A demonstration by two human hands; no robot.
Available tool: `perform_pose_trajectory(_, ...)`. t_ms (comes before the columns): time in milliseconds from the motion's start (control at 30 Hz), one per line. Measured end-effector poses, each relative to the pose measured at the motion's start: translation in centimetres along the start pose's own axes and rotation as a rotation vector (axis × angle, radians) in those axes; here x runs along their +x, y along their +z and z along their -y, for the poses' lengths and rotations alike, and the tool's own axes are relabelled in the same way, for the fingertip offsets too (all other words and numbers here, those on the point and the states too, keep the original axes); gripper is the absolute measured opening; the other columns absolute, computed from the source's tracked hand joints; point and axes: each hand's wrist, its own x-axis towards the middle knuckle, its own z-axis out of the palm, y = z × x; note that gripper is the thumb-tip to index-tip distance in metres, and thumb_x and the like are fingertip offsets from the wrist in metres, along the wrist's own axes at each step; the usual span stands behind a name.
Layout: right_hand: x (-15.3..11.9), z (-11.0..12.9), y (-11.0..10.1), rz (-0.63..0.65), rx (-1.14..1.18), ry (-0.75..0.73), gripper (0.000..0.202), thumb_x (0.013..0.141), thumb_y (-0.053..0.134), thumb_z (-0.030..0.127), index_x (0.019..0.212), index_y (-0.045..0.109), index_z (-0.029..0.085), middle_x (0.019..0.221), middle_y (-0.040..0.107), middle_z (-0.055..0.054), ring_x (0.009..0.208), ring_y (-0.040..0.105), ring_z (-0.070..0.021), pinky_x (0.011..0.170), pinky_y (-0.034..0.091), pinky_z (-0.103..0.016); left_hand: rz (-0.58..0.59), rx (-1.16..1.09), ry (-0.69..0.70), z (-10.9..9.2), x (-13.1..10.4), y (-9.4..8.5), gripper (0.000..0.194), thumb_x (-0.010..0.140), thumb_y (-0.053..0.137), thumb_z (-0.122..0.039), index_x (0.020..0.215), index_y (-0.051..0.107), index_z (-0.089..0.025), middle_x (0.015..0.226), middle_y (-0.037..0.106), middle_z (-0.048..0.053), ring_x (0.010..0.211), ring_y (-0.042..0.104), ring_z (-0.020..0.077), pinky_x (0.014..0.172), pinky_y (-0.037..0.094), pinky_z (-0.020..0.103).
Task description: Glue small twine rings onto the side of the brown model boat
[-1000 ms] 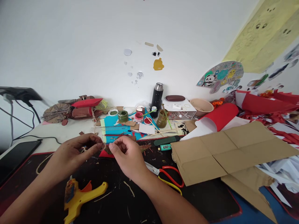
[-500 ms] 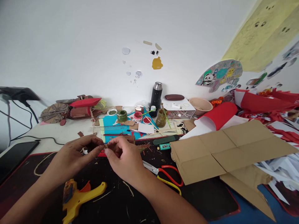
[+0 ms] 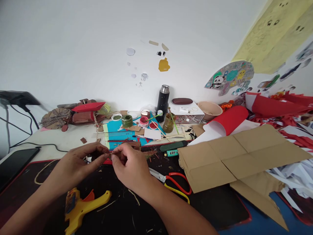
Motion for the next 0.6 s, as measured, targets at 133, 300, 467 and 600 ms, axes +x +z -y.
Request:
perform_pose_trajectory(133,0.09,-0.03,-0.05,-0.004,-0.002,-0.007,0.005,0.097,0.067,0.028,0.1,0.07,0.024,0.07,0.062,0.005,0.062,0.057,-0.0157,0.062,0.04,-0.03,-0.003,-0.024,0.006,-0.09,0.08,-0.02,0.032,0.101,0.067,-0.053,0.093,0.082,-0.026,0.086,0.084,0.0,0.074,0.073,0.0187,0.067,0.055,0.026)
perform_pose_trajectory(300,0.13,0.02,-0.13,0.001,-0.011,0.019,0.003,0.098,0.068,0.028,0.098,0.069,0.024,0.071,0.061,0.005,0.064,0.057,-0.016,0.063,0.04,-0.029,-0.021,-0.05,0.015,-0.65,0.3,-0.26,0.034,0.102,0.065,-0.055,0.09,0.082,-0.028,0.084,0.084,-0.001,0.072,0.073,0.0194,0.068,0.056,0.027)
perform_pose_trajectory(467,0.18,0.22,-0.29,0.022,0.018,0.071,0.003,0.098,0.069,0.027,0.098,0.068,0.024,0.071,0.061,0.004,0.065,0.057,-0.0163,0.062,0.04,-0.029,-0.061,-0.055,0.038,-0.45,0.22,-0.38,0.033,0.1,0.069,-0.058,0.098,0.081,-0.028,0.094,0.085,0.003,0.083,0.077,0.0229,0.072,0.059,0.029)
perform_pose_trajectory(600,0.29,0.29,-0.34,0.033,0.061,0.11,0.002,0.097,0.069,0.026,0.098,0.068,0.024,0.072,0.062,0.004,0.066,0.059,-0.0165,0.062,0.041,-0.029,-0.065,0.008,0.122,0.07,0.01,-0.22,0.026,0.1,0.072,-0.053,0.104,0.079,-0.028,0.095,0.083,0.002,0.082,0.075,0.021,0.078,0.059,0.03)
